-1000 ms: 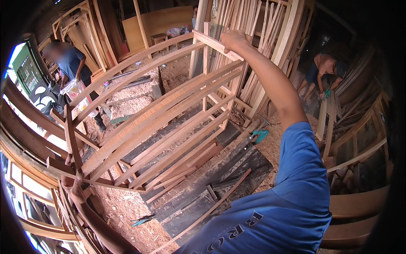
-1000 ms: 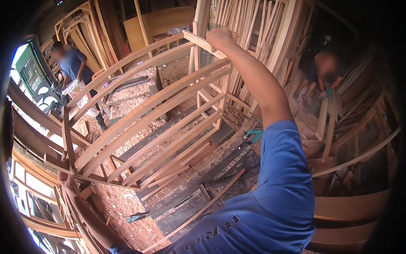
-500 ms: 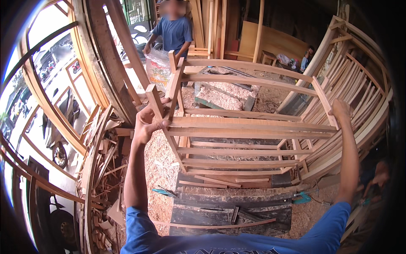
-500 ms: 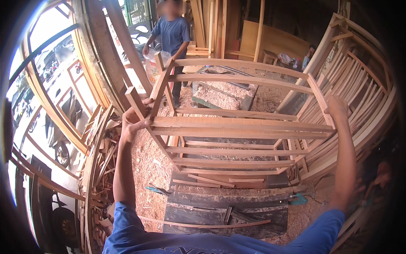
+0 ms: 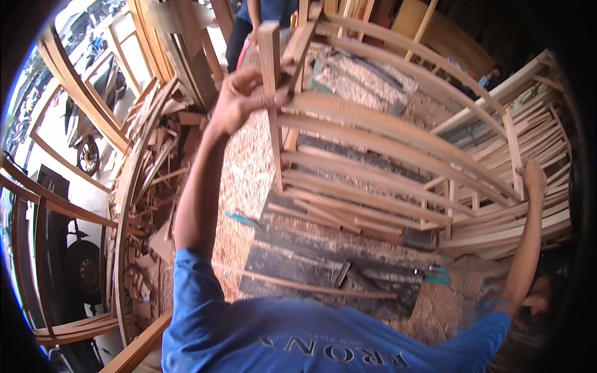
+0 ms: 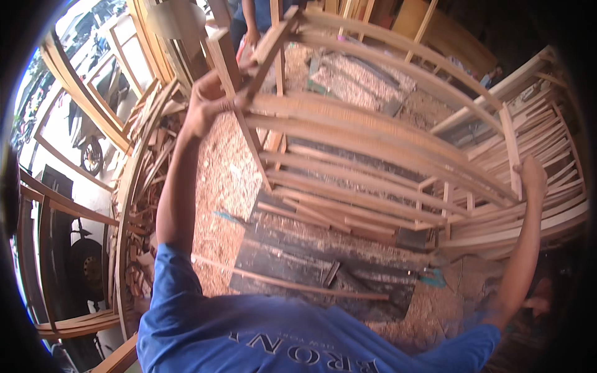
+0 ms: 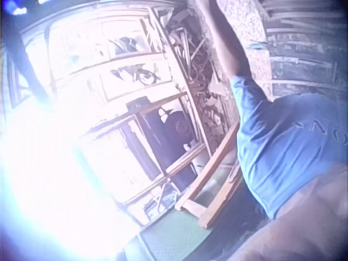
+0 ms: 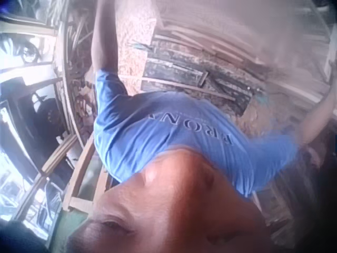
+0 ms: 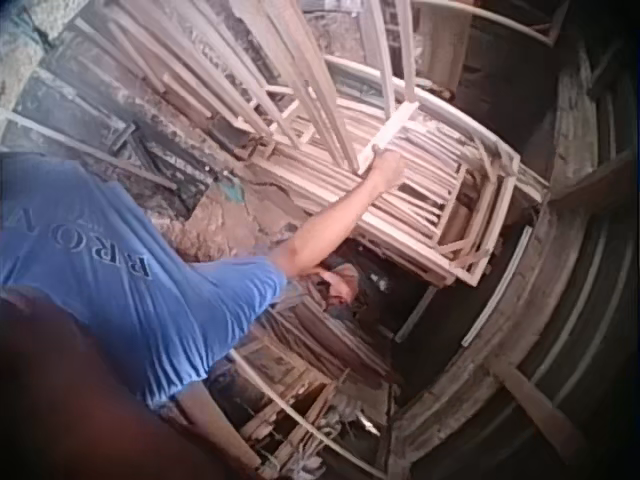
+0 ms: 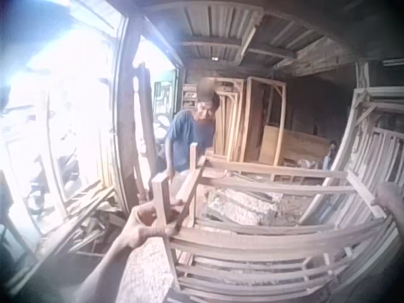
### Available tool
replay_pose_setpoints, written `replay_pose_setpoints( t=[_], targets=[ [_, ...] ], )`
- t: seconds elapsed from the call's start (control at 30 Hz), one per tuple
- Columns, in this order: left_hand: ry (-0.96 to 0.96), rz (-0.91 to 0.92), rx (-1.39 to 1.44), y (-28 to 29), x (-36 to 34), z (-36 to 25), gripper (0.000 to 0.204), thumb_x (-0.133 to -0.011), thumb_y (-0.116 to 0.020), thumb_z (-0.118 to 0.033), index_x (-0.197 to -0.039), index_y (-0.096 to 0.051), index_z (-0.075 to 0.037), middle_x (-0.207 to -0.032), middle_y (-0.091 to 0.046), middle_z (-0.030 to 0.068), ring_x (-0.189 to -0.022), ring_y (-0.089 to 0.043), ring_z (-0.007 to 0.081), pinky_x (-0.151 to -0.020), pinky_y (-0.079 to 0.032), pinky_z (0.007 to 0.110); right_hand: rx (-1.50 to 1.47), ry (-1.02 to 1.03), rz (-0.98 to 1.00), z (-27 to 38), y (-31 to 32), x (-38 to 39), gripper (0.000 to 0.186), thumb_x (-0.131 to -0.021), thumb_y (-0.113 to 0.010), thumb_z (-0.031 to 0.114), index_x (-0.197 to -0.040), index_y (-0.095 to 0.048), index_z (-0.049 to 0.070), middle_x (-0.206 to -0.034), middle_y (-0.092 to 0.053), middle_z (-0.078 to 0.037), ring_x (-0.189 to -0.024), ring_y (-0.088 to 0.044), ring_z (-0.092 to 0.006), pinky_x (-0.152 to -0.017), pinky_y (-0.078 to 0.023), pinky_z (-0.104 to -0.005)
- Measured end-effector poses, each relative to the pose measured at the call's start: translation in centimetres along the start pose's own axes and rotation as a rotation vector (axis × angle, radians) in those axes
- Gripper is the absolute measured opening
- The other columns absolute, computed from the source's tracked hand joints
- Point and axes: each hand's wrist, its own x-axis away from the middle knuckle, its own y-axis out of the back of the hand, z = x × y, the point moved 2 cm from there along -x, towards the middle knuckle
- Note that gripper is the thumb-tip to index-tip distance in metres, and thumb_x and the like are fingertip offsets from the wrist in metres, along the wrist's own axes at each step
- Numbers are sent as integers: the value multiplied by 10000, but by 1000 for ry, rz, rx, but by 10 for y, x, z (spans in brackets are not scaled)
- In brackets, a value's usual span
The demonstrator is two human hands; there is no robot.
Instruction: The person uses a hand saw to cut thin wooden strips on a workbench. They repeatedly measure and fit the cut pieces into a wooden frame structure, then saw additional pieces to size.
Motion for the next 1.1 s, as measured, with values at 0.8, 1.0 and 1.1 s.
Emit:
replay_pose_setpoints(
  t=[0.8, 1.0, 1.1],
  targets=[
    [-410, -859, -447, -38, 140, -32, 278, -980, -589, -124, -1151, -552, 93, -1130, -634, 174, -1009, -620, 232, -871, -558, 337, -775, 37, -477, -48, 18, 172, 261, -966, -563, 162, -1177, -674, 56, -1108, -699, -163, -1018, -684, -244, -880, -549, -366],
    [-49, -465, -170, -193, 316, 24, 158, -1000, -535, -152, -1084, -586, -29, -943, -653, 123, -780, -593, 156, -684, -541, 291, -1239, 179, -23, 50, -146, 333, 211, -923, -656, 104, -1115, -693, 25, -981, -736, -99, -803, -696, -160, -677, -547, -276],
    [423, -295, -294, -258, 429, 39, 227, -994, -560, -181, -1085, -602, 22, -900, -675, 107, -685, -609, 157, -586, -522, 290, -1566, -278, 214, 70, -251, 425, 213, -934, -633, 75, -1132, -680, 13, -794, -667, -37, -662, -592, -89, -593, -484, -250]
  ],
)
